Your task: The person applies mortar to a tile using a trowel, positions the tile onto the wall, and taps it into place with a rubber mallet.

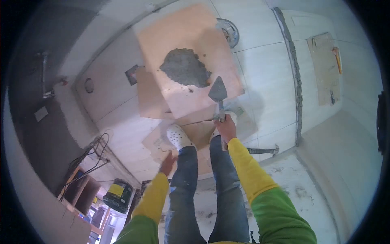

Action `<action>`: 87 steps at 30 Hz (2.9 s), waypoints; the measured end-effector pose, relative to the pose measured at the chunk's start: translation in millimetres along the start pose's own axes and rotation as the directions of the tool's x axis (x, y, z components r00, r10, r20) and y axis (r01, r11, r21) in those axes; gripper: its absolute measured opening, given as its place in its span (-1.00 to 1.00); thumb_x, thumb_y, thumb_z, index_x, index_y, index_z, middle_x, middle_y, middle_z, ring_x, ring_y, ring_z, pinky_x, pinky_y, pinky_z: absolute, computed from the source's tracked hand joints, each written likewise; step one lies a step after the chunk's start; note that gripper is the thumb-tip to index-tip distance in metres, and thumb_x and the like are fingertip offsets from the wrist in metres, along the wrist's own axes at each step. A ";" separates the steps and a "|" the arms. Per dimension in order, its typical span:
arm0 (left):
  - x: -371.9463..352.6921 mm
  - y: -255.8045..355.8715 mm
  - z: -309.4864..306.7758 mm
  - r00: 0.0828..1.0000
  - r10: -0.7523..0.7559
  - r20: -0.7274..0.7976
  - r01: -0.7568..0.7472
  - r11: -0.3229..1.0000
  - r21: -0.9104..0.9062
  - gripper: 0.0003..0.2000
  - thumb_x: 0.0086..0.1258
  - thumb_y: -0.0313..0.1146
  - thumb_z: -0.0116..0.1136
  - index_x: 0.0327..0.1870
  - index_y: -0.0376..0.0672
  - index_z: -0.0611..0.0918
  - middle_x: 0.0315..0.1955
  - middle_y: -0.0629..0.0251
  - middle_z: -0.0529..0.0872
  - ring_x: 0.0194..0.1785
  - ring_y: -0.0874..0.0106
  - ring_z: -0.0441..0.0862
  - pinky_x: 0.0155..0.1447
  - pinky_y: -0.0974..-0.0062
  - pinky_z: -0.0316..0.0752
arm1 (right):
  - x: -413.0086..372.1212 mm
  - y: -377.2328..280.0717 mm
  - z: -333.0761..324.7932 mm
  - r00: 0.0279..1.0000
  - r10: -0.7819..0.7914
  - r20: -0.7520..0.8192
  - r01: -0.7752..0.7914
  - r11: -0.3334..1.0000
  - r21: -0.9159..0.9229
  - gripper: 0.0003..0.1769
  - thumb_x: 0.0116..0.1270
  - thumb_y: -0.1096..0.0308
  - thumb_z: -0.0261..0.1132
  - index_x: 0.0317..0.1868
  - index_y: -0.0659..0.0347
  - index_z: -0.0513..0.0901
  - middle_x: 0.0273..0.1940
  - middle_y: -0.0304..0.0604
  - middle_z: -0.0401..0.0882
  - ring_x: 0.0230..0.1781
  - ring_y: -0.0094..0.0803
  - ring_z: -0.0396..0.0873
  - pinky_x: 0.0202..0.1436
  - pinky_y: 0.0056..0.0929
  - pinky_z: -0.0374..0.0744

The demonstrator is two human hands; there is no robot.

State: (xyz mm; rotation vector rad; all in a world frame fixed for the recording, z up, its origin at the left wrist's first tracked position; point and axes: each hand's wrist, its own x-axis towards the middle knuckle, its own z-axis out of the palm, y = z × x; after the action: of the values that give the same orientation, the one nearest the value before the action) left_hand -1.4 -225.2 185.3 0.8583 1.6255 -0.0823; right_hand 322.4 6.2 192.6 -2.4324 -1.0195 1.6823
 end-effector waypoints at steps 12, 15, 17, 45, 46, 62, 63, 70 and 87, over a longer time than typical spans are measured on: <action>-274.4 100.5 -33.4 0.793 -0.404 0.456 0.479 0.876 -0.059 0.21 0.06 0.31 0.40 0.59 -0.16 -0.04 0.35 -0.28 0.39 0.46 0.00 0.34 0.49 0.25 0.27 | 37.3 -130.8 29.2 0.971 -0.105 0.215 0.029 0.944 0.330 -0.52 0.28 0.29 0.31 0.19 0.26 0.55 -0.43 -0.09 0.60 -0.66 -0.34 0.57 -0.66 -0.30 0.51; -272.4 130.1 -25.8 0.776 -0.536 0.333 0.489 0.844 0.218 0.24 0.05 0.31 0.40 0.61 -0.07 -0.15 0.34 -0.26 0.41 0.42 -0.08 0.38 0.47 0.21 0.30 | 51.9 -145.0 8.9 0.938 -0.051 0.343 -0.070 0.941 0.331 -0.47 0.28 0.26 0.32 0.24 0.23 0.54 -0.47 -0.19 0.57 -0.62 -0.43 0.55 -0.60 -0.38 0.48; -271.4 117.5 -22.9 0.755 -0.580 0.307 0.495 0.810 0.315 0.26 0.05 0.31 0.39 0.60 -0.05 -0.21 0.34 -0.25 0.42 0.39 -0.11 0.40 0.45 0.17 0.32 | 50.2 -123.0 -12.1 0.958 -0.145 0.250 0.071 0.957 0.281 -0.43 0.31 0.22 0.31 0.30 0.21 0.48 -0.33 -0.14 0.60 -0.49 -0.42 0.61 -0.49 -0.37 0.55; -337.8 272.9 -267.9 0.875 0.117 0.469 -0.413 0.685 0.600 -0.27 0.38 0.14 0.11 0.44 -0.19 0.38 0.26 -0.18 0.52 0.32 -0.06 0.48 0.39 0.21 0.36 | -572.0 10.2 68.3 0.889 0.424 0.172 -0.357 0.409 0.840 -0.18 0.45 -0.28 0.02 0.41 0.28 0.42 0.31 -0.01 0.51 0.34 -0.23 0.42 0.41 -0.27 0.31; -333.8 264.3 -270.1 0.848 0.158 0.505 -0.471 0.661 0.584 -0.27 0.38 0.13 0.11 0.45 -0.20 0.37 0.27 -0.17 0.52 0.32 -0.05 0.47 0.39 0.22 0.35 | -579.4 7.2 72.0 0.843 0.423 0.331 -0.435 0.176 0.883 -0.18 0.45 -0.26 0.05 0.40 0.31 0.42 0.33 0.00 0.49 0.37 -0.22 0.39 0.43 -0.32 0.29; -318.1 258.9 -272.1 0.845 0.146 0.514 -0.443 0.730 0.520 -0.31 0.38 0.00 0.13 0.43 -0.27 0.37 0.33 -0.12 0.47 0.41 0.01 0.40 0.46 0.26 0.27 | -636.3 31.2 151.5 0.749 0.578 0.323 -0.597 0.379 0.707 -0.07 0.31 -0.41 0.09 0.35 0.27 0.48 0.24 0.12 0.56 0.25 -0.04 0.52 0.20 -0.11 0.52; -316.0 257.0 -271.1 0.845 0.153 0.512 -0.444 0.735 0.513 -0.31 0.38 0.00 0.13 0.43 -0.27 0.37 0.33 -0.12 0.47 0.41 0.01 0.40 0.46 0.26 0.27 | -637.1 31.3 147.2 0.642 0.667 0.378 -0.669 0.247 0.701 -0.14 0.35 -0.39 0.08 0.29 0.24 0.54 0.10 0.06 0.60 0.05 -0.14 0.55 0.04 -0.16 0.53; -330.2 267.5 -275.3 0.840 0.180 0.513 -0.483 0.680 0.552 -0.33 0.39 -0.07 0.14 0.46 -0.23 0.33 0.34 -0.05 0.48 0.41 0.02 0.40 0.46 0.25 0.28 | -547.2 115.6 174.8 0.613 0.689 0.388 -0.627 0.125 0.769 -0.11 0.26 -0.46 0.13 0.33 0.10 0.53 0.18 0.10 0.59 0.06 -0.18 0.60 0.05 -0.20 0.55; -251.5 207.0 -125.8 0.972 -0.235 0.018 0.116 0.543 0.832 -0.10 0.29 0.04 0.28 0.51 -0.36 0.15 0.42 -0.18 0.32 0.48 -0.03 0.29 0.50 0.28 0.20 | -128.9 429.5 120.5 0.884 0.435 -0.172 -0.400 0.894 0.203 -0.29 0.16 0.00 0.43 0.26 0.18 0.53 0.09 0.06 0.65 0.16 0.05 0.58 0.21 -0.13 0.54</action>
State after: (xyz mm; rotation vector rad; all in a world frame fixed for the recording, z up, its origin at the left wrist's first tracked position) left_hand 9.3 -133.3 522.1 1.3563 1.5132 -1.1241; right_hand 408.7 -439.2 94.0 -2.7836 -0.3256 1.4704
